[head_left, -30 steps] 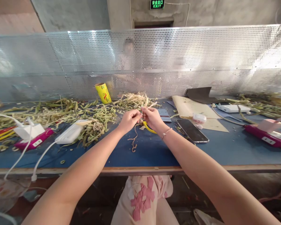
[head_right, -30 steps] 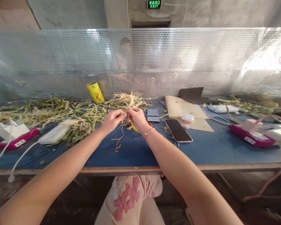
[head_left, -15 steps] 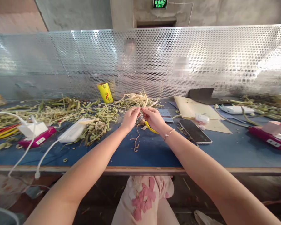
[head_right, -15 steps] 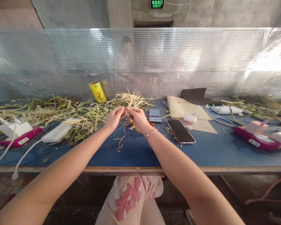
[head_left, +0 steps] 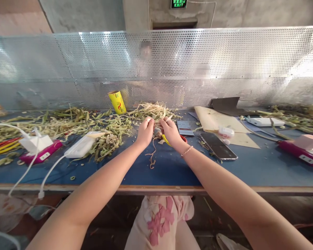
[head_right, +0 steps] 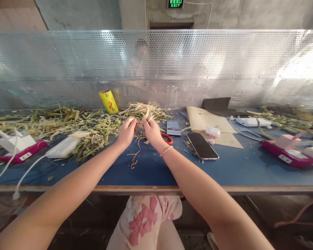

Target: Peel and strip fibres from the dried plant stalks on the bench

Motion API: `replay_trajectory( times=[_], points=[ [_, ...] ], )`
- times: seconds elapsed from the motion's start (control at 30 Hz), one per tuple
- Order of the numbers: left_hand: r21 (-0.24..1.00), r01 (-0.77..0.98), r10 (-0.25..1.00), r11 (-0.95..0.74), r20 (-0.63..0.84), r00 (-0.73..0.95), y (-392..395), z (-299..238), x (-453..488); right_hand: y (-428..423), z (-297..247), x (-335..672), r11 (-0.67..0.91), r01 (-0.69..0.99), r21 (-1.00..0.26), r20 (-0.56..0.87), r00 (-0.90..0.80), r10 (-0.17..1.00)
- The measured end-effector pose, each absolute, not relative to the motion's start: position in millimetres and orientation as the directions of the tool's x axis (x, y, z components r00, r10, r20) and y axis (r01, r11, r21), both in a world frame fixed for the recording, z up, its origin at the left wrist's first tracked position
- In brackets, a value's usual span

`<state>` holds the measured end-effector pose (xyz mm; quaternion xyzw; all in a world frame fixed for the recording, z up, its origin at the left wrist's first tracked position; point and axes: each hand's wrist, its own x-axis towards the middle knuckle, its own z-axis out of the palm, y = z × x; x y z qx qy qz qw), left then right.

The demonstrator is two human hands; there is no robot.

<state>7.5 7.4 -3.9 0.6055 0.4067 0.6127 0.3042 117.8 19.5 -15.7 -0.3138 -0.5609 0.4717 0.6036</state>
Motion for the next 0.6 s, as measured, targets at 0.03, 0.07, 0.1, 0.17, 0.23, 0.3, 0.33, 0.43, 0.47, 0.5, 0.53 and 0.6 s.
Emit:
replay_trajectory(
  times=[0.03,0.07,0.1,0.17,0.23,0.3,0.33,0.43,0.47,0.5,0.53,0.6],
  points=[
    [0.868,0.108,0.867,-0.484,0.493,-0.076,7.7,-4.4,7.6,18.8,-15.2,118.3,0.426,-0.160,-0.890,0.437,-0.033,0.899],
    [0.869,0.101,0.868,-0.484,0.491,-0.071,8.1,-4.8,7.7,17.9,-14.5,118.8,0.493,-0.091,-0.865,0.494,0.005,0.869],
    [0.870,0.098,0.869,-0.484,0.491,-0.067,8.6,-5.3,7.8,17.0,-13.6,119.4,0.549,-0.014,-0.836,0.549,0.033,0.835],
    [0.870,0.100,0.869,-0.483,0.491,-0.070,9.9,-6.4,7.7,15.2,-11.6,120.9,0.613,0.127,-0.780,0.621,0.040,0.782],
    [0.867,0.108,0.864,-0.486,0.495,-0.089,11.9,-7.8,7.4,13.5,-9.4,122.3,0.636,0.238,-0.734,0.656,0.004,0.755],
    [0.863,0.117,0.855,-0.491,0.503,-0.124,14.6,-9.7,7.1,12.2,-7.6,123.1,0.644,0.313,-0.698,0.664,-0.054,0.746],
    [0.861,0.119,0.849,-0.494,0.508,-0.144,16.1,-10.9,7.0,11.7,-6.9,123.0,0.648,0.341,-0.681,0.664,-0.086,0.743],
    [0.857,0.121,0.834,-0.501,0.516,-0.197,20.9,-14.9,6.9,11.8,-6.4,121.6,0.662,0.386,-0.643,0.659,-0.164,0.734],
    [0.857,0.118,0.831,-0.501,0.515,-0.211,22.3,-16.1,7.1,12.2,-6.6,120.9,0.666,0.391,-0.635,0.657,-0.180,0.732],
    [0.859,0.112,0.831,-0.499,0.511,-0.220,23.3,-17.3,7.4,12.7,-6.9,120.3,0.670,0.394,-0.630,0.657,-0.191,0.729],
    [0.862,0.104,0.832,-0.496,0.506,-0.228,24.1,-18.2,7.8,13.1,-7.2,119.8,0.673,0.394,-0.626,0.657,-0.199,0.727],
    [0.870,0.082,0.839,-0.485,0.490,-0.236,24.7,-19.2,8.6,13.0,-7.4,119.2,0.674,0.393,-0.626,0.654,-0.206,0.728]
  ],
)
